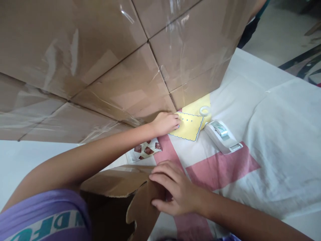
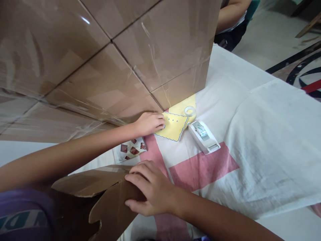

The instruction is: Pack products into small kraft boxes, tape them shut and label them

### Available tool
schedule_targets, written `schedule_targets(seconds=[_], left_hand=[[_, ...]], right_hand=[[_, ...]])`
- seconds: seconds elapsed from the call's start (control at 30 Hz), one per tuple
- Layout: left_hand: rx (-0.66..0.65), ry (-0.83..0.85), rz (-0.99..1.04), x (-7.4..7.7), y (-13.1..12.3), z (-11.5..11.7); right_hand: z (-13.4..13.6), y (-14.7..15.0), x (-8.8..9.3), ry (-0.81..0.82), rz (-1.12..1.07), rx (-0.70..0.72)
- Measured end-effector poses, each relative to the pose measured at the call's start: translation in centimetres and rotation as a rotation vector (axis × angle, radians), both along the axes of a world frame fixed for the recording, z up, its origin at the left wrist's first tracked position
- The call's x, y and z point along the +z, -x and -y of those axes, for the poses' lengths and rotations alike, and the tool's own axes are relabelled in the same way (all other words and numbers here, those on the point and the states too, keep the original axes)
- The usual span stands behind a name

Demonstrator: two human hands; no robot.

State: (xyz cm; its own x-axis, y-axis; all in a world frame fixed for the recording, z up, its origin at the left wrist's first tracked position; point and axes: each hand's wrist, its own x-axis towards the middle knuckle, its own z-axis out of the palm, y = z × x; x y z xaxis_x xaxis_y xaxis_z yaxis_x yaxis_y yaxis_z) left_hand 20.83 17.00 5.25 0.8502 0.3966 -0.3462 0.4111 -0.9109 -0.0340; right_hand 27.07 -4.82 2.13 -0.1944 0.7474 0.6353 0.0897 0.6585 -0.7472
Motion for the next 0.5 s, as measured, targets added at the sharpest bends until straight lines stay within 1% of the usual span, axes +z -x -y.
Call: schedule_targets(seconds=[0.13,0.23,0.33,0.4,0.47,0.5], left_hand=[[0.018,-0.006,-0.063,0.3,1.6,2.1],[0.031,0.0,-0.091,0.2,2.2,3.1],[0.037,0.015,-0.095,0.2,1.9,3.0],[0.035,0.03,-0.085,0.6,1.6,2.5],[0.033,0.039,-0.062,1.5,1.4,1.9],[0.034,0.039,-0.042,2.3,1.5,1.7]], right_hand=[[0.0,-0.1,0.0,0.012,0.008,0.019],[0.2,0.0,-0.4,-0.041,-0.002,0.05],[0.6,0.2,-0.9,-0.063,0.036,0.078],[0.7,0.2,-1.1,-0.055,0.063,0.089],[0.7,0.1,-1.2,-0.031,0.059,0.085],[0.6,0.0,-1.2,0.0,0.046,0.075]])
